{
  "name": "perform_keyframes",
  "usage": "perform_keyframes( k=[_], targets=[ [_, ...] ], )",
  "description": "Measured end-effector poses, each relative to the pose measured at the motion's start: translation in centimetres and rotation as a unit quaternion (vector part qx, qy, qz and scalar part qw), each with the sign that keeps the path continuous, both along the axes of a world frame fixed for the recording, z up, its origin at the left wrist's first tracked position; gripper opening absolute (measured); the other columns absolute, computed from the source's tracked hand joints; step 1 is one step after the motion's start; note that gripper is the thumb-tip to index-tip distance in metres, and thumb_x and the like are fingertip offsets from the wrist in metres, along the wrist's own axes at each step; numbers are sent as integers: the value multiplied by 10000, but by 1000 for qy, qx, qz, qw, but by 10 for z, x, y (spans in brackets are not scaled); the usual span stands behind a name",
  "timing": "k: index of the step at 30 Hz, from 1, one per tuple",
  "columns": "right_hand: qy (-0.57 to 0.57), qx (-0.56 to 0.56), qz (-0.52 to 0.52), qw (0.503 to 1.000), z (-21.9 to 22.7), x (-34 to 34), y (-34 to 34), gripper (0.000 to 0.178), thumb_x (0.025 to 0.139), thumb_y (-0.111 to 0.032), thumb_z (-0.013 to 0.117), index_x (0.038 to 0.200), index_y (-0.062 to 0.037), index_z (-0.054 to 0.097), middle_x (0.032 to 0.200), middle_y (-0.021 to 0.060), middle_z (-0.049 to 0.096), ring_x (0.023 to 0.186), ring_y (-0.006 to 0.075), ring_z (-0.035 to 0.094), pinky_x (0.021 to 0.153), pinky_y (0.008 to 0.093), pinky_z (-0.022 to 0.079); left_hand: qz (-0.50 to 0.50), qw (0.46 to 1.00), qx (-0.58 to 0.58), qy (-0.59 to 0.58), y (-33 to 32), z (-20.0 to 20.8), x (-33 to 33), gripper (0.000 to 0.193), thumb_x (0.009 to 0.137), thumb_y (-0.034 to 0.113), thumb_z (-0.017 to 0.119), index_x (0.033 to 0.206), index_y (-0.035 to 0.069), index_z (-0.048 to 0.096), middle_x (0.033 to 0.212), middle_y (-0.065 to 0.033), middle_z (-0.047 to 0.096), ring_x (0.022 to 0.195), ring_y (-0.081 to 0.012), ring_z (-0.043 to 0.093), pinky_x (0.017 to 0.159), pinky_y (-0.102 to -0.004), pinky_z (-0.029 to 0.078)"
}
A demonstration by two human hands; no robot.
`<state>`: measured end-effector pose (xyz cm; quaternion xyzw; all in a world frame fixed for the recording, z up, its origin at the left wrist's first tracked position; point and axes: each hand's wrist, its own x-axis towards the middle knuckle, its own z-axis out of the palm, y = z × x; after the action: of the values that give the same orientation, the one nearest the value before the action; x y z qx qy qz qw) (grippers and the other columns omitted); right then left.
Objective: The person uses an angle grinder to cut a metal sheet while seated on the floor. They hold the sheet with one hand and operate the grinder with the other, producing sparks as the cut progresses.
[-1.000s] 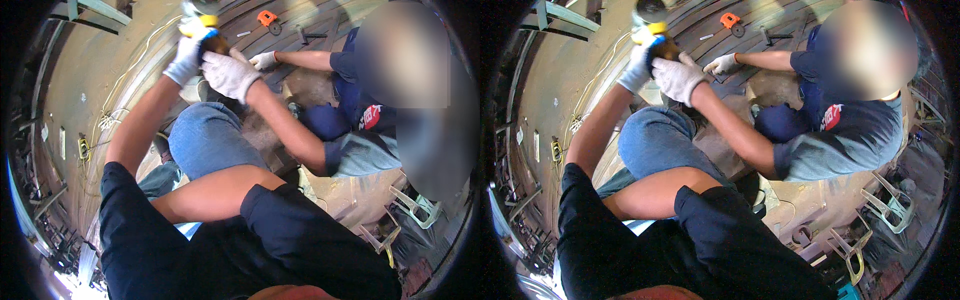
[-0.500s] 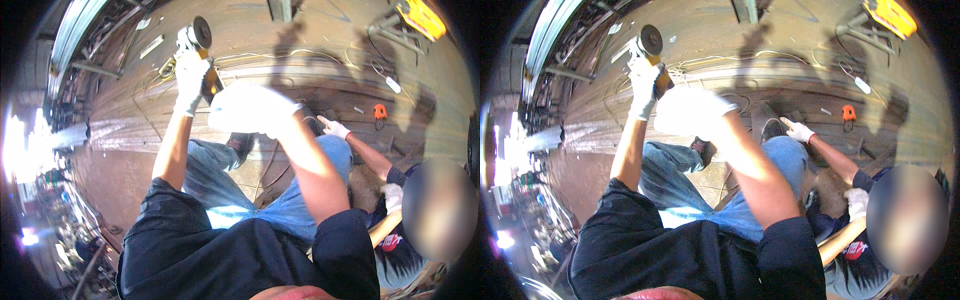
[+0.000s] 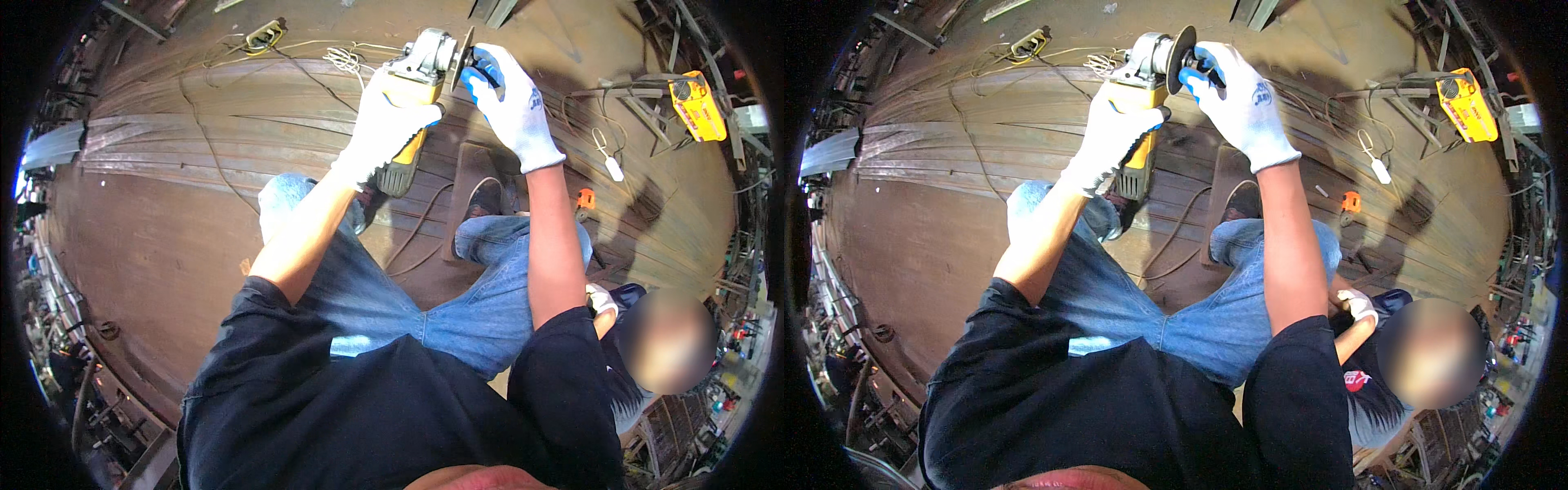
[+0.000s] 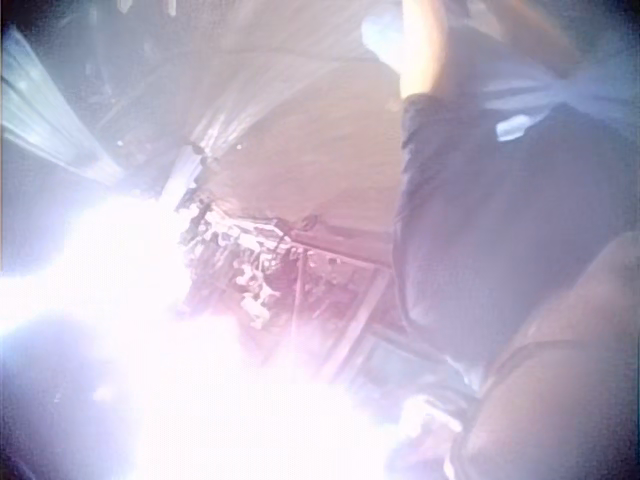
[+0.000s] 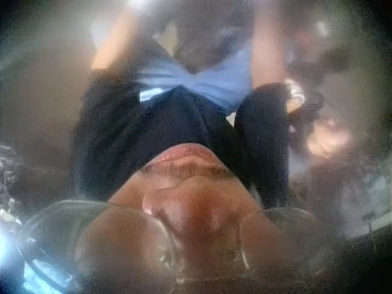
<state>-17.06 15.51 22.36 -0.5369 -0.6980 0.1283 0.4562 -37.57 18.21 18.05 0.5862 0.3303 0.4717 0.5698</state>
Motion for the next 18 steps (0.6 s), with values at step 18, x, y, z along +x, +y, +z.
perform_keyframes(
  k=[18],
  targets=[
    [-70, 117, -64, 989, -21, -2, -12, 207, 1000, -112, 590, 1185, -22, 573, 800, 203, 650, 710, 429, 646, 643, 461, 508, 38, 994, 63, 86, -10, -5, 3, 705, 639, 229, 918, 1190, 9, 537, 1055, -123, 668, 944, -192, 640, 830, -342, 549]
  ],
)
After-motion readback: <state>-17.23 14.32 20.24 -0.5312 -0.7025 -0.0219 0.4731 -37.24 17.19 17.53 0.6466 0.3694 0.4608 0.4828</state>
